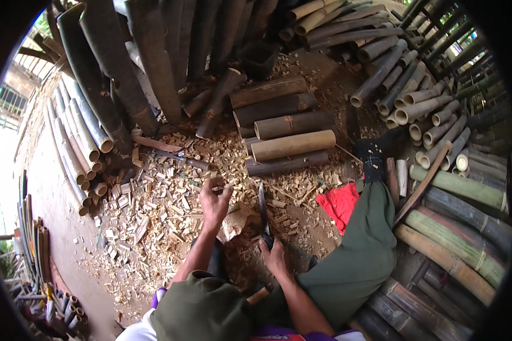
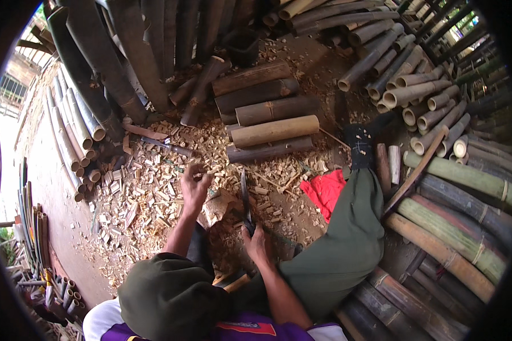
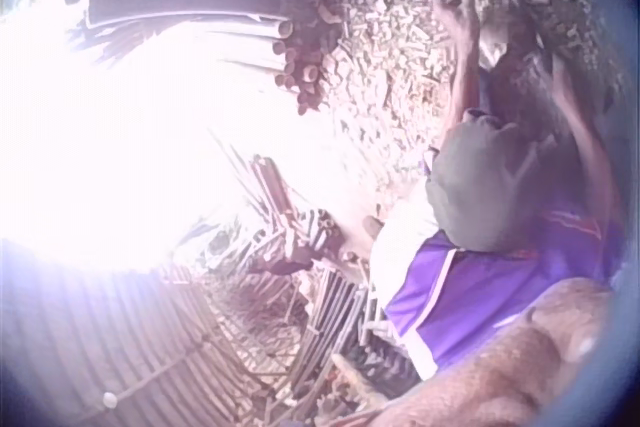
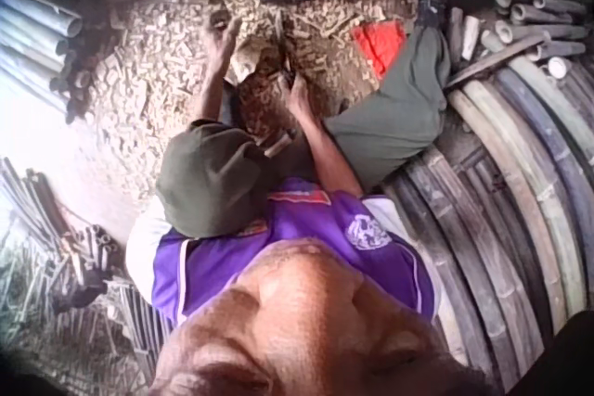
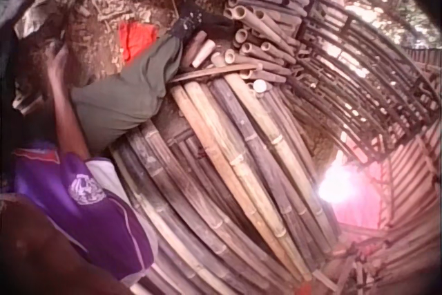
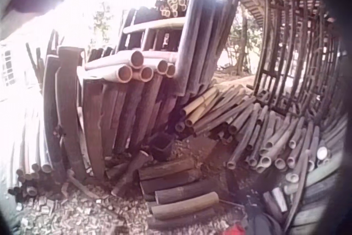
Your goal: The person sits on the ground and uses a knife to shave the outer layer off short bamboo segments. They repeatedly pick up a segment, shave it, and place it aside among other processed pieces.
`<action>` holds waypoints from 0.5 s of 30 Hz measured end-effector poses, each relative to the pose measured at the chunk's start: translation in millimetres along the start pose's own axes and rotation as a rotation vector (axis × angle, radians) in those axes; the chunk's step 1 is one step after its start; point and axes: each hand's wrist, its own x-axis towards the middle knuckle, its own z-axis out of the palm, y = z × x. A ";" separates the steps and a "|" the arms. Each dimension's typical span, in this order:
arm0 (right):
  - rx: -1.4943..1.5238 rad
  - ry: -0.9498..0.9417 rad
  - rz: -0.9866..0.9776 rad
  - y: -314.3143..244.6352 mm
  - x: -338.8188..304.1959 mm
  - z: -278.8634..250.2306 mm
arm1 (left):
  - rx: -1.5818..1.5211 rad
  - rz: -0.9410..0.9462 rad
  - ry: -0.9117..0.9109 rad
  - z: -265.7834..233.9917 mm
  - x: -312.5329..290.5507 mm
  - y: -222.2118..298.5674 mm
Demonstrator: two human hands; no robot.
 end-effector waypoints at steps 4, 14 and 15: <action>-0.044 0.026 -0.024 0.5 1.3 0.1 | -0.010 -0.068 -0.079 -0.6 -28.0 18.5; -0.057 0.097 -0.078 30.1 12.0 20.6 | -0.305 -0.180 -0.216 81.0 26.7 33.5; -0.014 0.092 -0.077 33.8 12.8 23.7 | -0.347 -0.177 -0.267 85.0 26.8 33.4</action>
